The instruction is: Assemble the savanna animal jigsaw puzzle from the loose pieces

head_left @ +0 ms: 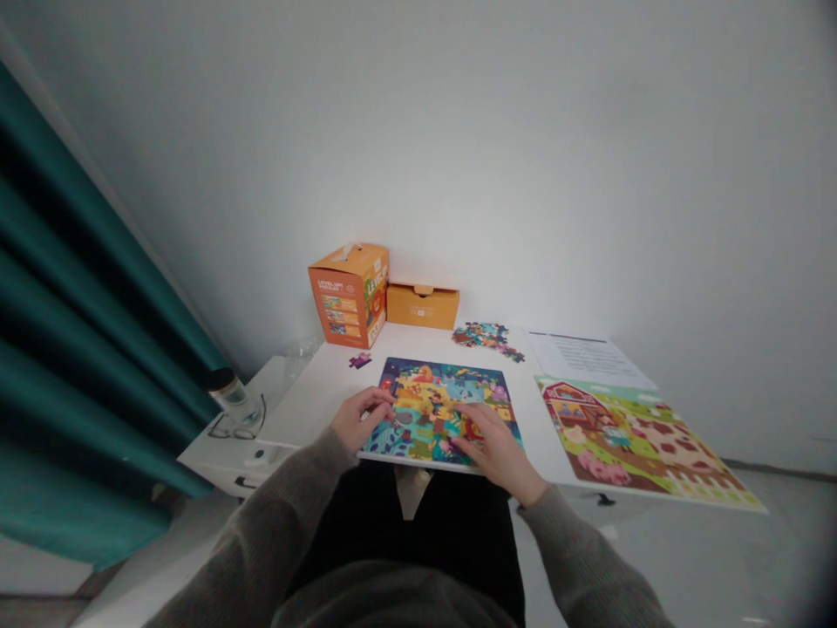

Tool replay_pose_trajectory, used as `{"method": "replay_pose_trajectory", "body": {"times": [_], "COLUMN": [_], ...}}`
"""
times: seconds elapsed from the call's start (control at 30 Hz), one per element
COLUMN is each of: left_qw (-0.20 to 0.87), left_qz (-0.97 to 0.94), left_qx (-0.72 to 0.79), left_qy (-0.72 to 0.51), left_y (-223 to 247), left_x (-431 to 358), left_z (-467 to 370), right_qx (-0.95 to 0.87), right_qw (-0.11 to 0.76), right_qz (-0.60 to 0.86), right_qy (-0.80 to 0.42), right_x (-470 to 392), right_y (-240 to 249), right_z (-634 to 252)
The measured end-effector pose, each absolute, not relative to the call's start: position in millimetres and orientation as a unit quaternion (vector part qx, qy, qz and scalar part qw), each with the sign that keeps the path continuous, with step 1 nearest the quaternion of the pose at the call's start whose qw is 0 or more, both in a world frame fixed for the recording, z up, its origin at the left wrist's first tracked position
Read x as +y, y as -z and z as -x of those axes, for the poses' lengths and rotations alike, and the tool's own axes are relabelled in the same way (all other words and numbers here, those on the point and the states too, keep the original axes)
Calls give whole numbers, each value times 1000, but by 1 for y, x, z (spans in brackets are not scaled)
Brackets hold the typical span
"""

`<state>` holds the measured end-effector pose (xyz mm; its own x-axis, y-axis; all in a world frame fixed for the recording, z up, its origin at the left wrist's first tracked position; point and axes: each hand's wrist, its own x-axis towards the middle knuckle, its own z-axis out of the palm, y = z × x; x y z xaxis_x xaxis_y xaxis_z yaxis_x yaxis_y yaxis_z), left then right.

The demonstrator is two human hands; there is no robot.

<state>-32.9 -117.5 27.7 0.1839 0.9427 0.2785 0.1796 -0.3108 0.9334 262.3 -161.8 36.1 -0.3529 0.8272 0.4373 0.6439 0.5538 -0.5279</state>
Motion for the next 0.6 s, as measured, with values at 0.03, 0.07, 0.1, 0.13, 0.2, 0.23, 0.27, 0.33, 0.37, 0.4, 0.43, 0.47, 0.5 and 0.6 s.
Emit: {"method": "replay_pose_trajectory", "body": {"times": [0.03, 0.07, 0.1, 0.13, 0.2, 0.23, 0.27, 0.33, 0.37, 0.4, 0.43, 0.47, 0.5, 0.6], "left_qw": [401, 402, 402, 400, 391, 385, 380, 386, 399, 420, 446, 474, 500, 543], "left_qz": [-655, -656, -659, -662, -673, -679, -685, -693, -691, -681, -665, -645, -623, -584], "left_qx": [428, 428, 427, 427, 433, 438, 442, 437, 428, 414, 399, 385, 374, 363], "left_qy": [-475, -474, -472, -468, -454, -445, -437, -424, -425, -434, -446, -459, -470, -483], "left_y": [-27, -27, -26, -26, -27, -27, -26, -24, -23, -21, -20, -19, -18, -20], "left_x": [-119, -121, -122, -124, -127, -128, -129, -132, -133, -134, -135, -136, -137, -135], "left_z": [34, 34, 35, 34, 32, 30, 28, 21, 16, 11, 6, 1, -3, -13], "right_qx": [-816, -819, -822, -825, -830, -832, -832, -830, -826, -821, -815, -809, -803, -788], "right_qw": [340, 338, 335, 335, 335, 337, 339, 348, 355, 363, 372, 381, 390, 409], "right_qz": [449, 446, 442, 438, 430, 426, 423, 424, 428, 434, 439, 444, 447, 458], "right_qy": [-132, -130, -127, -125, -121, -118, -114, -100, -89, -78, -68, -60, -55, -46], "right_x": [-162, -163, -163, -163, -164, -164, -164, -165, -165, -166, -167, -169, -170, -174], "right_y": [-37, -37, -38, -38, -39, -40, -40, -40, -39, -38, -36, -34, -31, -23], "right_z": [-262, -262, -261, -260, -256, -254, -251, -244, -239, -235, -229, -224, -219, -205]}}
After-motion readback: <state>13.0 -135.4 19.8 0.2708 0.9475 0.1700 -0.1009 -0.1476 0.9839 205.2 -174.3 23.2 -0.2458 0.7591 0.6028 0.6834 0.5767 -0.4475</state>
